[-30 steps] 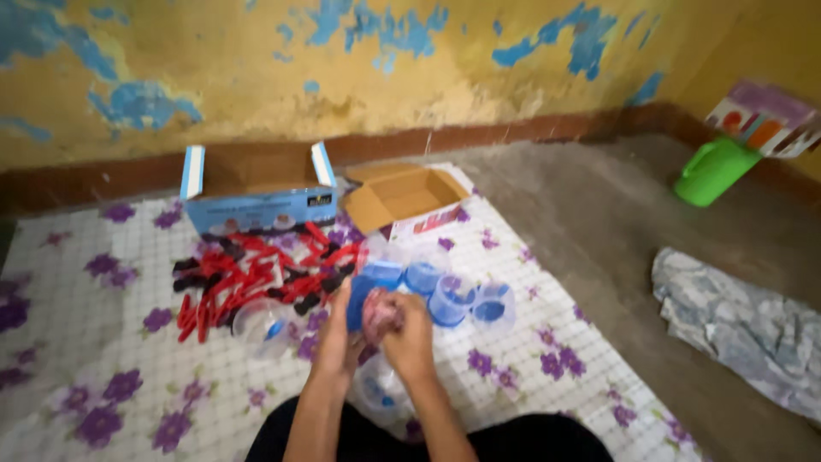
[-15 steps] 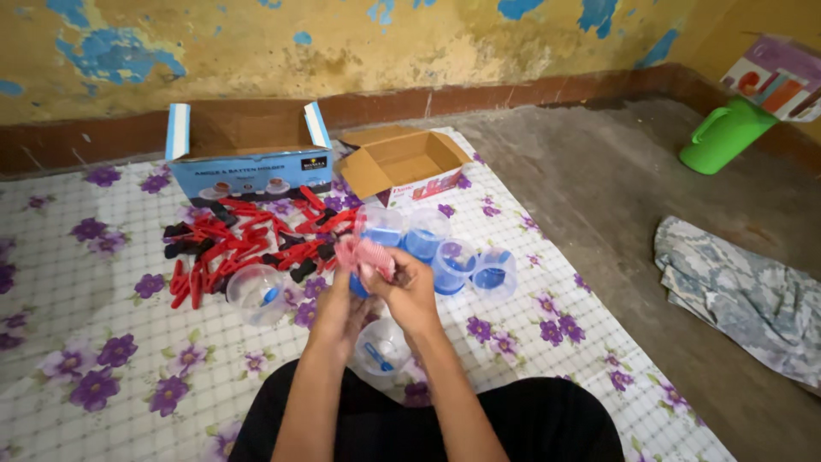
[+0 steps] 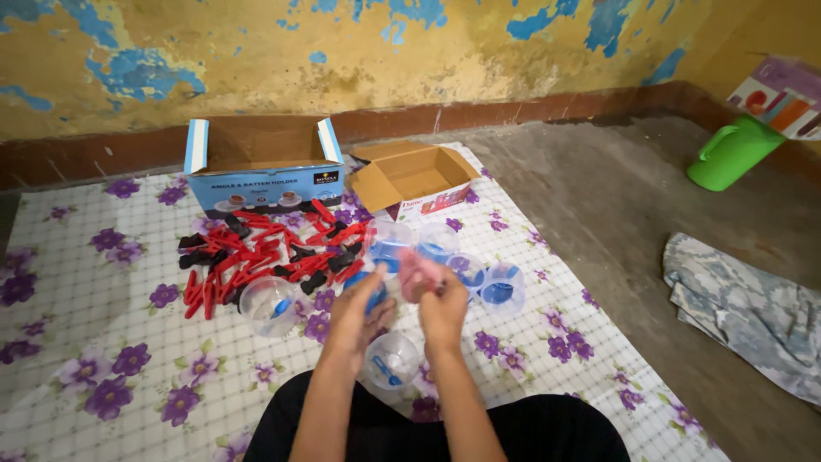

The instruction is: The person assembles plastic items by placing a net-like filter into a clear plastic cup and then attaching a blue lid.

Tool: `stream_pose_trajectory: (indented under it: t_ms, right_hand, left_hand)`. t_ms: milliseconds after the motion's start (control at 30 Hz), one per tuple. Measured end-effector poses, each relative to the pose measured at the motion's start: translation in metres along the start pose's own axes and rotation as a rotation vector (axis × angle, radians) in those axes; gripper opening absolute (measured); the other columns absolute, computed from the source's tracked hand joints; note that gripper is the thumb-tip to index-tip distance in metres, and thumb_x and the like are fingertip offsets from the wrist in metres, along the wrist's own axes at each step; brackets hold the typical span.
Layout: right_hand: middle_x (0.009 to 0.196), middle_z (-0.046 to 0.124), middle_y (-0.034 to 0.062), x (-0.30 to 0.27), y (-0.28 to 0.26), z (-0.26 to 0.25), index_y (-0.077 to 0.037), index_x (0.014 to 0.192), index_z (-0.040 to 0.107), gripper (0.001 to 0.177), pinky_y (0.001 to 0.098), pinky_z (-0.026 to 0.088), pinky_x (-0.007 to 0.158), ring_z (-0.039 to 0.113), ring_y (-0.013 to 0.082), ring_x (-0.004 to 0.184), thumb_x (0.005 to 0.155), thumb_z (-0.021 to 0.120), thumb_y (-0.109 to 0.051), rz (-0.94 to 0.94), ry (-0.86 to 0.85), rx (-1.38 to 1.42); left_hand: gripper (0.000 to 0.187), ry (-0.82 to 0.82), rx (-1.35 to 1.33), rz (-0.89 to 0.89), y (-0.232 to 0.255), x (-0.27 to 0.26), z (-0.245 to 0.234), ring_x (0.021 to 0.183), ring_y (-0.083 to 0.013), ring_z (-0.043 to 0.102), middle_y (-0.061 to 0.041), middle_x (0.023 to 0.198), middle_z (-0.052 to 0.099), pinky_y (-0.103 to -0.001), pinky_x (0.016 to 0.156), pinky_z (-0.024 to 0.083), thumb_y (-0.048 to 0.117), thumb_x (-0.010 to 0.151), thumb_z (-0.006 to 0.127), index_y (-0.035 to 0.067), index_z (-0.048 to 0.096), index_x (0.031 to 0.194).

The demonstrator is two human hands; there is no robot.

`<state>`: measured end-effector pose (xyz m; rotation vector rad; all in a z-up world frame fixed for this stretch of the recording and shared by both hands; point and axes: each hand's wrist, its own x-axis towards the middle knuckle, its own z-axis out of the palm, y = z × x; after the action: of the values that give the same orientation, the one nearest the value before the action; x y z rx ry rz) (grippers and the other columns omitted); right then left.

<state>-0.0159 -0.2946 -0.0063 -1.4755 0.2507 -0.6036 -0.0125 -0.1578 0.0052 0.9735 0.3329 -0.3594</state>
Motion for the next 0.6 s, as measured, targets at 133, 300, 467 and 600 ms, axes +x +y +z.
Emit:
stream_pose_trajectory:
  t_ms: [133,300,467,600]
  right_hand:
    - [0.102,0.071,0.0049,0.001,-0.021,-0.014,-0.003,0.115,0.068,0.021,0.0309,0.056,0.082,0.067,0.0148,0.089,0.095,0.060,-0.001,0.214,0.088,0.441]
    - [0.106,0.071,0.0067,-0.006,-0.021,0.000,0.002,0.118,0.071,0.035,0.0303,0.055,0.086,0.067,0.0143,0.095,0.084,0.063,0.009,-0.008,-0.181,0.260]
    - [0.107,0.074,0.0073,-0.018,-0.032,0.015,0.002,0.114,0.070,0.023,0.0287,0.057,0.089,0.069,0.0141,0.099,0.091,0.071,0.005,-0.121,-0.341,0.085]
    - [0.115,0.072,0.0064,-0.025,-0.046,0.013,0.001,0.110,0.072,0.031,0.0299,0.057,0.087,0.070,0.0155,0.103,0.080,0.068,0.009,-0.107,-0.307,-0.055]
  left_hand:
    - [0.070,0.130,0.195,0.191,-0.020,0.010,0.002,0.083,-0.0181,0.070,-0.009,0.104,0.069,-0.031,0.072,0.060,0.017,0.064,0.097,0.001,0.058,0.120]
    - [0.060,0.201,0.062,0.132,-0.030,0.025,0.004,0.081,-0.0223,0.074,-0.010,0.102,0.072,-0.036,0.063,0.062,0.000,0.071,0.083,0.008,0.050,0.121]
    - [0.042,-0.252,-0.358,0.081,-0.019,0.022,-0.007,0.100,-0.0254,0.067,-0.006,0.105,0.073,-0.043,0.090,0.052,0.026,0.085,0.062,0.007,0.060,0.122]
    - [0.056,-0.371,-0.619,-0.086,0.001,-0.007,0.002,0.102,-0.0245,0.070,-0.006,0.109,0.077,-0.044,0.094,0.048,0.047,0.080,0.048,0.010,0.063,0.120]
